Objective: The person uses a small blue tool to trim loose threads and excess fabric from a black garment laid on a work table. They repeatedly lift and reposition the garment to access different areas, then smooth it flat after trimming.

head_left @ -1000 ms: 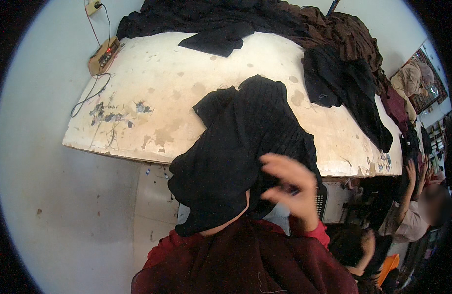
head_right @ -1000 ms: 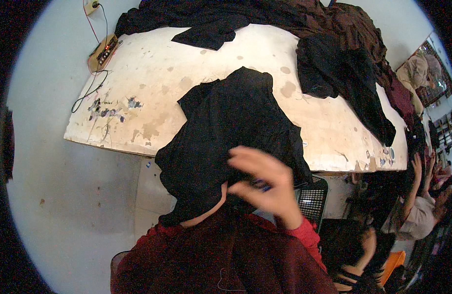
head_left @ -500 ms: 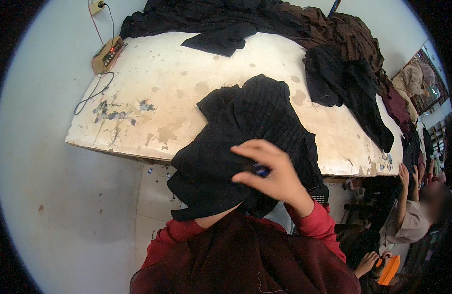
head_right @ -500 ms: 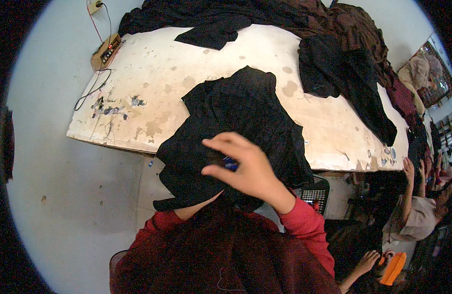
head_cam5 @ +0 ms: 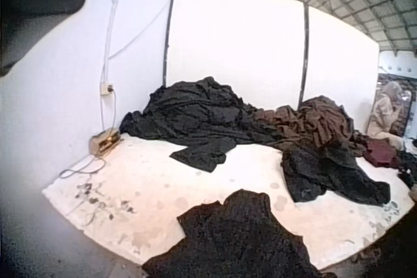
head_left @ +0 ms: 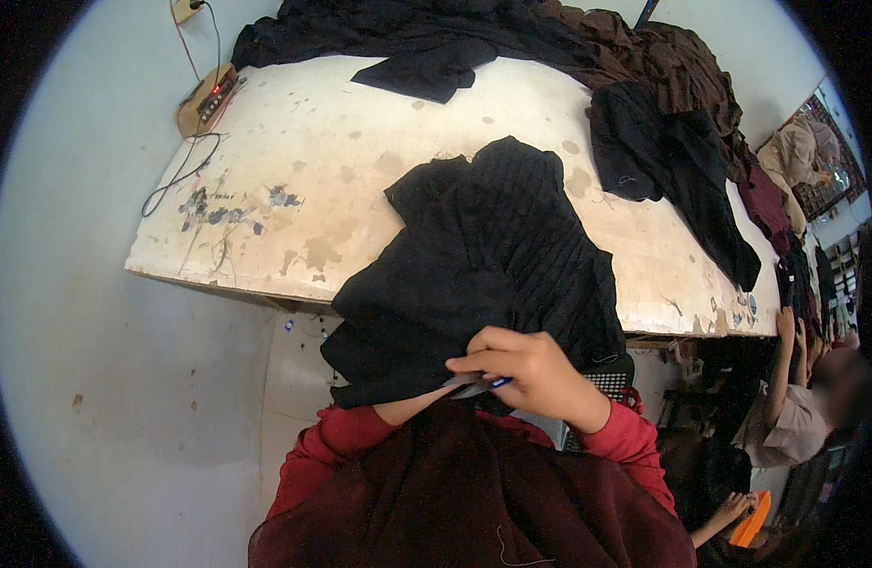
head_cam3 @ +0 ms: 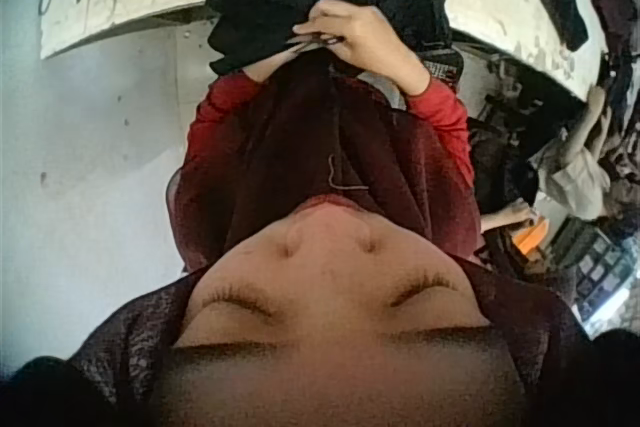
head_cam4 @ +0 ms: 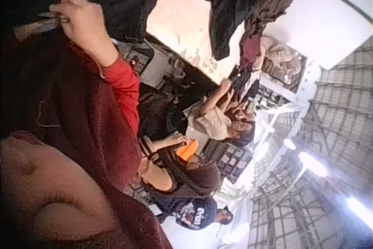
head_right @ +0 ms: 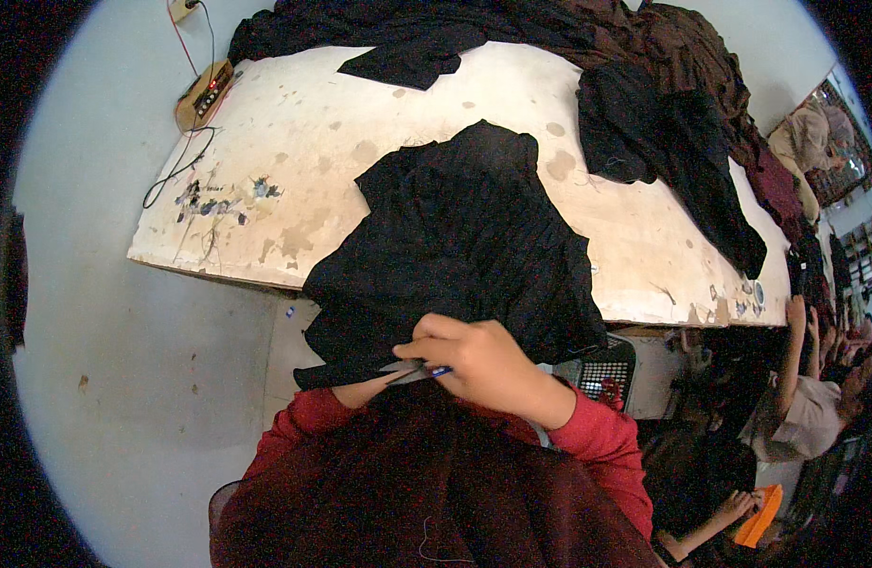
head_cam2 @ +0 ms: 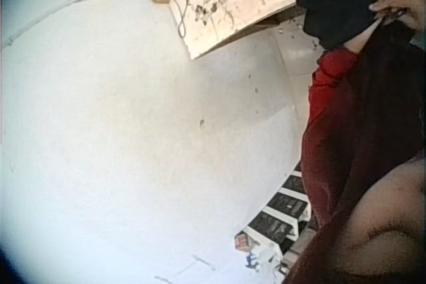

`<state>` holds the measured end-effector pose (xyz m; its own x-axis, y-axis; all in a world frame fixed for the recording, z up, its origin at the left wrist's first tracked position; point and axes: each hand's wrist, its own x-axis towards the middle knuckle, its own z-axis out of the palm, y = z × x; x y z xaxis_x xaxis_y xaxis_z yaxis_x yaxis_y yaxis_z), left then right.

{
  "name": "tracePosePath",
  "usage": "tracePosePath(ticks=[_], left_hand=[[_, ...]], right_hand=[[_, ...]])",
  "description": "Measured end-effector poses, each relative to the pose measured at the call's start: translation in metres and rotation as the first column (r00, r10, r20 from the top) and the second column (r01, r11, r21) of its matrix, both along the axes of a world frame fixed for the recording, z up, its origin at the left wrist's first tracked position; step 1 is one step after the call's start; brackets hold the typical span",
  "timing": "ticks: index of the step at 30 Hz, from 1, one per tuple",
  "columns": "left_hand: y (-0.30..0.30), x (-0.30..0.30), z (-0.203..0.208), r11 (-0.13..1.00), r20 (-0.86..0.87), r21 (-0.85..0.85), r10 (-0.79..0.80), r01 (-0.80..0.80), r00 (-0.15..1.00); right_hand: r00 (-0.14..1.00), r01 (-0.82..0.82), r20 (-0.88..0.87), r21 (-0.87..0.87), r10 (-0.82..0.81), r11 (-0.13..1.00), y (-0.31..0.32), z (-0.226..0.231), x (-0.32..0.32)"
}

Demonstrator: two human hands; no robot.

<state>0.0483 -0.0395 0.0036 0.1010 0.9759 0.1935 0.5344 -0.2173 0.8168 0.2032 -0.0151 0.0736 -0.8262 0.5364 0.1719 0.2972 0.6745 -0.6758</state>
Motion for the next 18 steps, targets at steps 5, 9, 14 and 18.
tracePosePath(ticks=[5,9,14,18], left_hand=[[-0.007,-0.004,0.009,0.978,0.053,-0.187,-0.088,0.096,0.995],[-0.021,0.009,0.001,0.735,0.277,-0.568,-0.253,0.37,0.927],[-0.06,0.015,-0.009,0.343,0.839,-0.492,-0.058,0.8,0.541],[-0.072,-0.03,0.029,0.212,0.353,-0.309,-0.88,0.927,0.318]], right_hand=[[0.78,0.586,-0.365,0.14,-0.509,0.798,0.05,0.001,0.022],[0.383,0.924,-0.584,0.226,-0.716,0.31,0.103,-0.006,0.058],[0.583,0.737,-0.414,-0.093,-0.699,0.669,0.117,-0.018,0.048],[0.638,0.752,-0.203,-0.046,-0.743,0.658,0.133,-0.017,0.016]])
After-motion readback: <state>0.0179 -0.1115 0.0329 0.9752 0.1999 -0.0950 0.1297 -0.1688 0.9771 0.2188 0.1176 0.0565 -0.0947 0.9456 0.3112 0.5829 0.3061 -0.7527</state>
